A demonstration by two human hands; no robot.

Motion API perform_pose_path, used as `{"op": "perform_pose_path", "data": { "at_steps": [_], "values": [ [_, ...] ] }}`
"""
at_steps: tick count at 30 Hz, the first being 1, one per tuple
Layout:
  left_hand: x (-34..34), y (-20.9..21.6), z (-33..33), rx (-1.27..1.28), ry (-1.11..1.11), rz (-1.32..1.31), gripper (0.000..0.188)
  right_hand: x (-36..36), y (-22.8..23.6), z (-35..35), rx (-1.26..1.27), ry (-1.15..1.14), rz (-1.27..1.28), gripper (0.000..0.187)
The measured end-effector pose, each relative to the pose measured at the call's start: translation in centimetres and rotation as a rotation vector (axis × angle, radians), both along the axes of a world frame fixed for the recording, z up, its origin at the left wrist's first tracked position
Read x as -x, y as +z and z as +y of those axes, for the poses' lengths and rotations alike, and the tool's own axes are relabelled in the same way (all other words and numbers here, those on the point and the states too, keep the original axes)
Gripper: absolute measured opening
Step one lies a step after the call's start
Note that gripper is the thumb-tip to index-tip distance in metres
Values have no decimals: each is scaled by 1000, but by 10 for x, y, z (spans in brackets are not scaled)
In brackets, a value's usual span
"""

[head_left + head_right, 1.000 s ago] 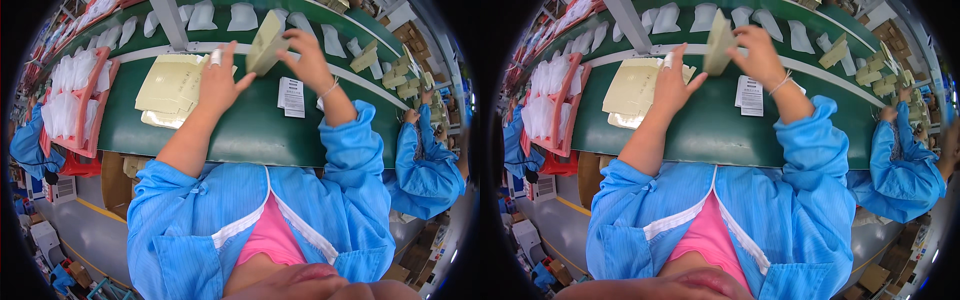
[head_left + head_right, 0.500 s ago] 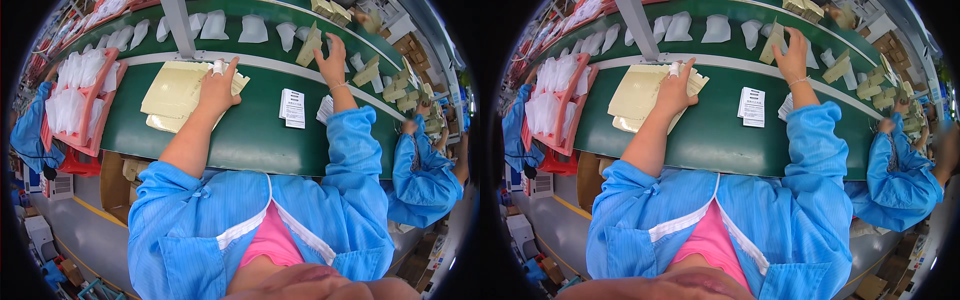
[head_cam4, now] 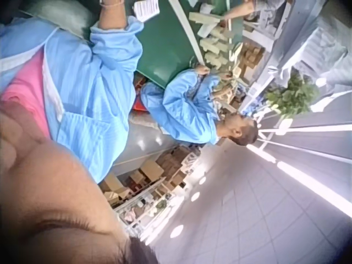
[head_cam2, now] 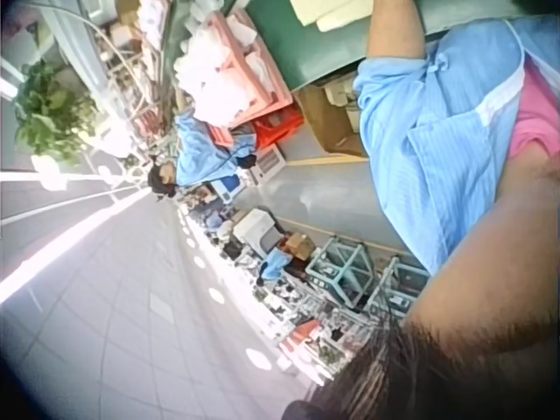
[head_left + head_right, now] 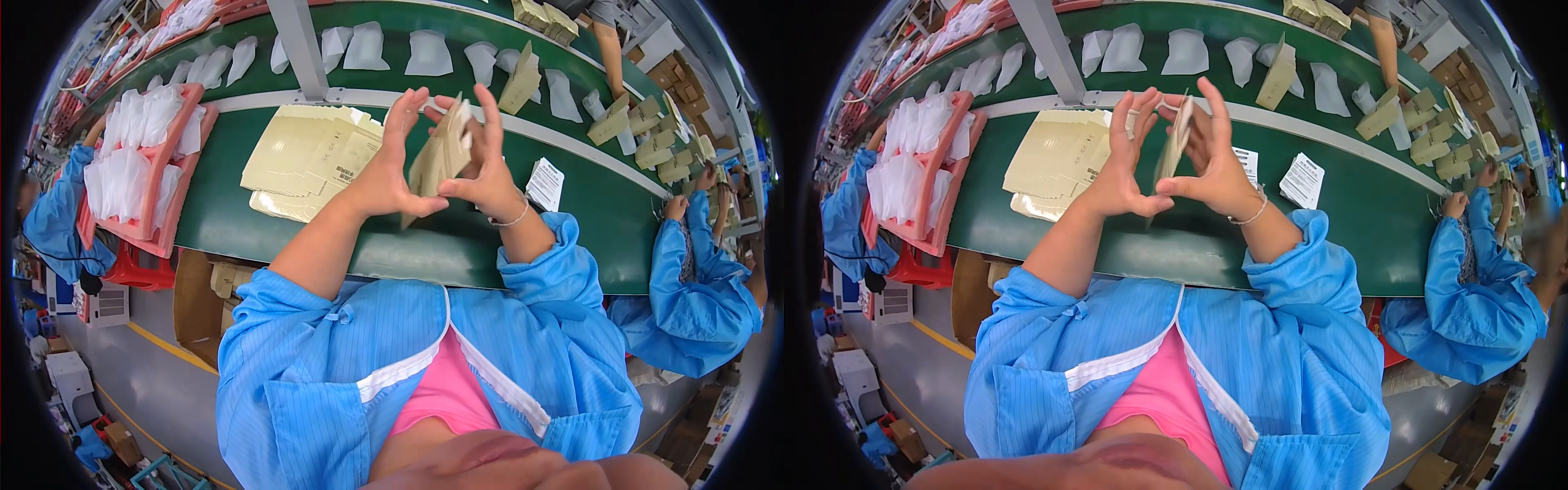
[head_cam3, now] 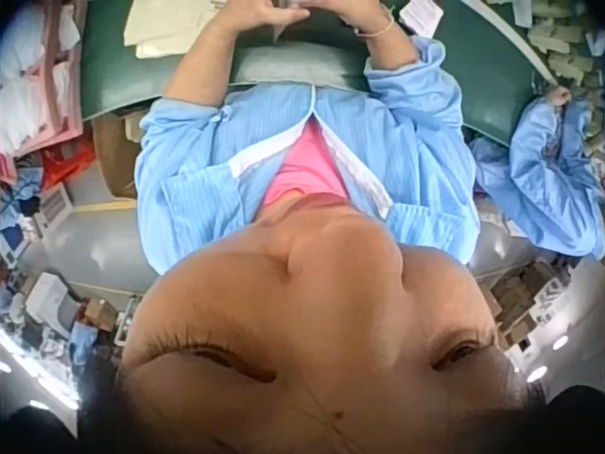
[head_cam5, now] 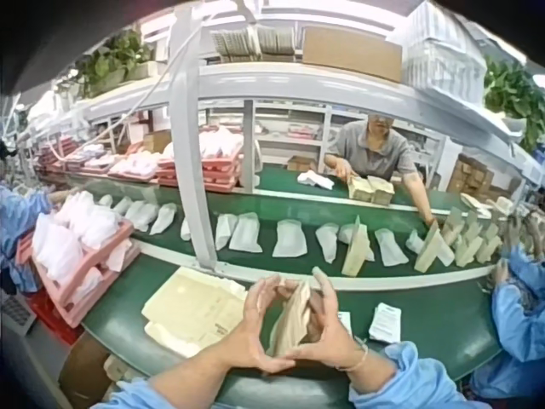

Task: Folding flat cardboard packaging into boxes and inserting small instruction sheets at a manual assembly station.

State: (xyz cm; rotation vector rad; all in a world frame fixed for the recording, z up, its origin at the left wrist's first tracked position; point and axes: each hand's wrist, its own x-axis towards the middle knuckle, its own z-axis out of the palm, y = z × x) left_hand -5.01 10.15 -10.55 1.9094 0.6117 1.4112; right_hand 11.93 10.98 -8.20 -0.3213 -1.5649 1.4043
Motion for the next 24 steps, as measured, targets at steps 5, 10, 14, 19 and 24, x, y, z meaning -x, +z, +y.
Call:
{"op": "perform_pose_path", "data": {
  "at_steps": [5,10,14,19,24],
  "values": [
    [1,18,-11,379,29,111,119,-4,11,-14,162,-118,-19,106],
    [-3,1,-10,200,269,200,108,8,1,-13,92,-85,177,91],
    [-6,-17,-3,-349,435,119,97,14,-2,-27,356,-241,151,73],
    [-5,-18,1,-467,465,123,82,12,4,-26,273,-107,180,60],
    [-1,-20,-1,-502,449,159,78,8,15,-24,299,59,248,56]
  ]
}}
